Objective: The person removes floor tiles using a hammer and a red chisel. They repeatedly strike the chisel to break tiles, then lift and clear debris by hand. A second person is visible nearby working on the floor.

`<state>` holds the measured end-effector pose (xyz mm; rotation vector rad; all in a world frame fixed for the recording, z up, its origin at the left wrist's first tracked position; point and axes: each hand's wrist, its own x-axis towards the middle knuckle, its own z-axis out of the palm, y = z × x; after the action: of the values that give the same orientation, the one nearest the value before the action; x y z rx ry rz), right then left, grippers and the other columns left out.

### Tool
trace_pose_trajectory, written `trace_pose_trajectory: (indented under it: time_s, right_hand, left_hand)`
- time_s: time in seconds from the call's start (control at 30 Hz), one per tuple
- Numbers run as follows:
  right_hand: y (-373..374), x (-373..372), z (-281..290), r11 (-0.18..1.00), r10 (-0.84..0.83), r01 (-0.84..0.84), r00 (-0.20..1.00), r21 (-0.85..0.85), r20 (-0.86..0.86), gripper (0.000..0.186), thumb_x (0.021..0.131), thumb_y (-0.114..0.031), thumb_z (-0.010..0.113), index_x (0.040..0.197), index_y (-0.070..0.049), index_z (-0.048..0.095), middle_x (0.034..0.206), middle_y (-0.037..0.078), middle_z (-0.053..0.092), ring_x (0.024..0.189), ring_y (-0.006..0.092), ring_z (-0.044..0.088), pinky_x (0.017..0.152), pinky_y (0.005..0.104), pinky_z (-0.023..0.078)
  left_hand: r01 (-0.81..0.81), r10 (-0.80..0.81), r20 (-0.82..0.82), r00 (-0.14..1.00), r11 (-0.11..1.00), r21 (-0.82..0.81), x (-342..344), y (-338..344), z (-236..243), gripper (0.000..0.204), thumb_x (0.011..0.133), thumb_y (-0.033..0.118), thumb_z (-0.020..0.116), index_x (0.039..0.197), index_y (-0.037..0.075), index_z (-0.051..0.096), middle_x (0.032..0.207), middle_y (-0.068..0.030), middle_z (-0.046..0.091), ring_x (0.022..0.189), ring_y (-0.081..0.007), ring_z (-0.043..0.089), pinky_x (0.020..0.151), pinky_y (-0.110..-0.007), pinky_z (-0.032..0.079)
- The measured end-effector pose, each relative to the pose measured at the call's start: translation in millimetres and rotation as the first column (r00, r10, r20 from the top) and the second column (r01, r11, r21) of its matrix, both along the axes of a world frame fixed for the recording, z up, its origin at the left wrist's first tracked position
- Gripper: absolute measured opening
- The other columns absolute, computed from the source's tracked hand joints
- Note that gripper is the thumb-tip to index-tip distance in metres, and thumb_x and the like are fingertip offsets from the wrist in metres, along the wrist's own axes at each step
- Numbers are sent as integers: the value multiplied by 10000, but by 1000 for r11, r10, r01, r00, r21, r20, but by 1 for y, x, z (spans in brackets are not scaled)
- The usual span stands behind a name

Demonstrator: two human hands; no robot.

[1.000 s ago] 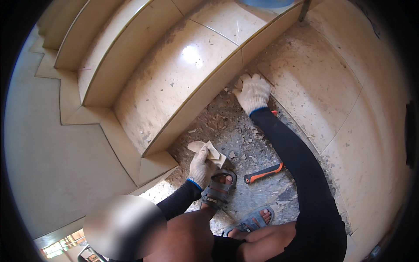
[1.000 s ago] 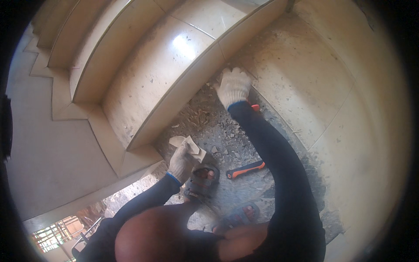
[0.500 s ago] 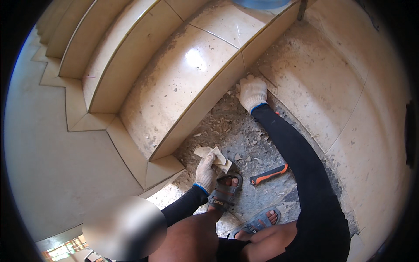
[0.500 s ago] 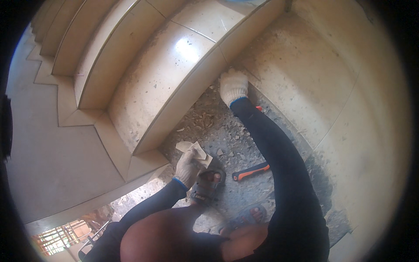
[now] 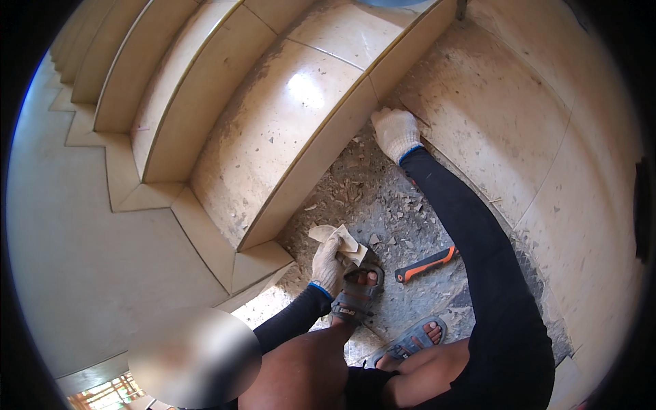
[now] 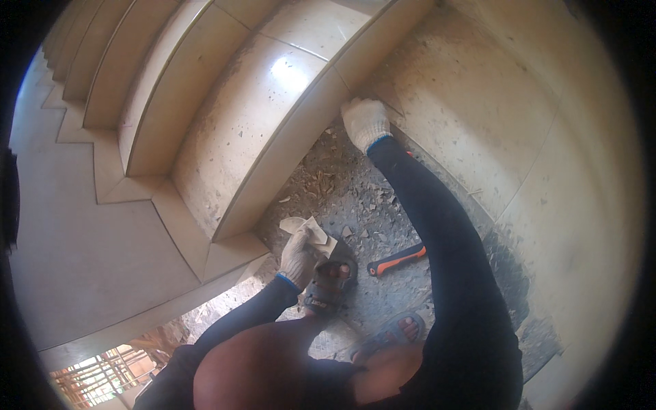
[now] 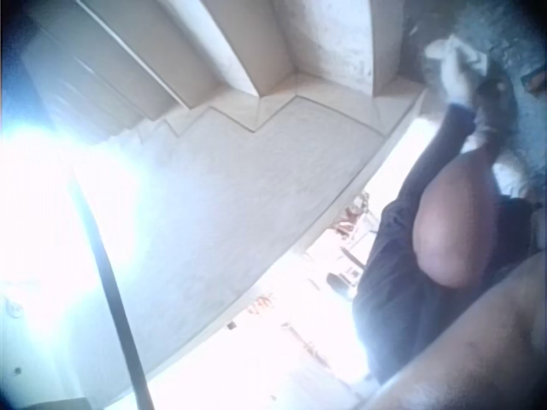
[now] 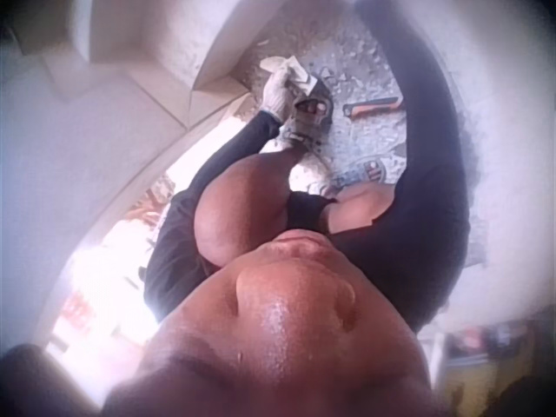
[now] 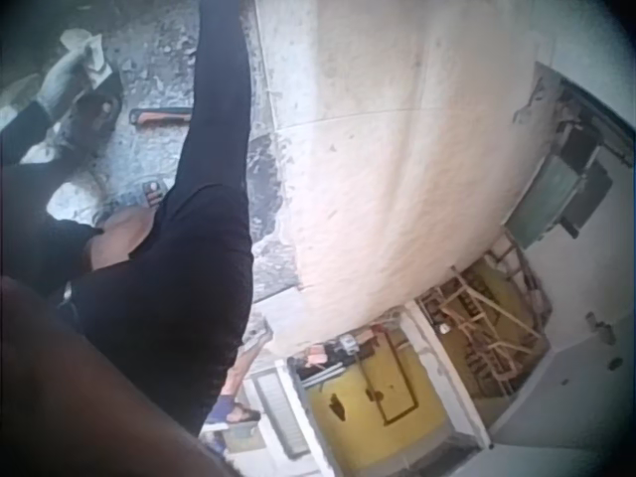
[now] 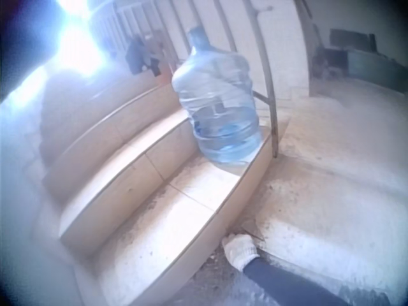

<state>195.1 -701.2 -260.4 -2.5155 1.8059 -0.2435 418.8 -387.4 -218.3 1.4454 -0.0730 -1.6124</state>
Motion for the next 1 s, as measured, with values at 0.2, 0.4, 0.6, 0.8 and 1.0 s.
trace_pose_trajectory:
  time_s: [0.2,0.4,0.6,0.8,1.0]
  right_hand:
    - [49,7,45,997,53,-71,890,22,453,221,959,-264,771,1123,-121,812,1102,140,812,1048,361,792,904,504,631]
    - [159,36,109,798,273,-568,637,200,721,260,906,-360,793,1097,-190,839,1107,100,810,1102,329,785,976,472,632]
    - [80,-34,94,965,-238,257,764,56,599,267,952,-315,779,1123,-119,836,1149,150,803,1103,348,761,961,481,614]
    - [1,-100,38,858,-444,440,895,264,-50,500,966,-547,801,1181,-102,875,1183,202,843,1131,407,817,945,526,648]
    - [42,-90,62,834,-443,328,878,444,181,412,910,-478,805,1031,-88,864,1024,223,835,1021,388,824,888,514,642]
  left_hand:
    - [23,-24,-21,1000,1000,-6,7,-7,2,507,1207,511,528,1477,91,617,1352,-139,709,1236,-325,707,1046,-498,605]
    - [-129,77,-425,902,987,-95,7,-20,21,693,1160,683,520,1516,95,606,1486,-109,677,1372,-325,649,1207,-570,523]
    - [-269,308,-479,822,951,151,0,-6,22,603,1180,632,500,1508,135,596,1407,-105,683,1324,-329,640,1179,-567,505]
    - [-171,146,-500,853,985,-4,-5,4,19,482,1193,570,512,1341,128,635,1267,-73,690,1246,-320,668,1165,-569,511]
    - [-193,178,-541,822,981,29,-8,8,16,694,1168,685,484,1515,94,592,1438,-144,662,1372,-360,627,1242,-589,457]
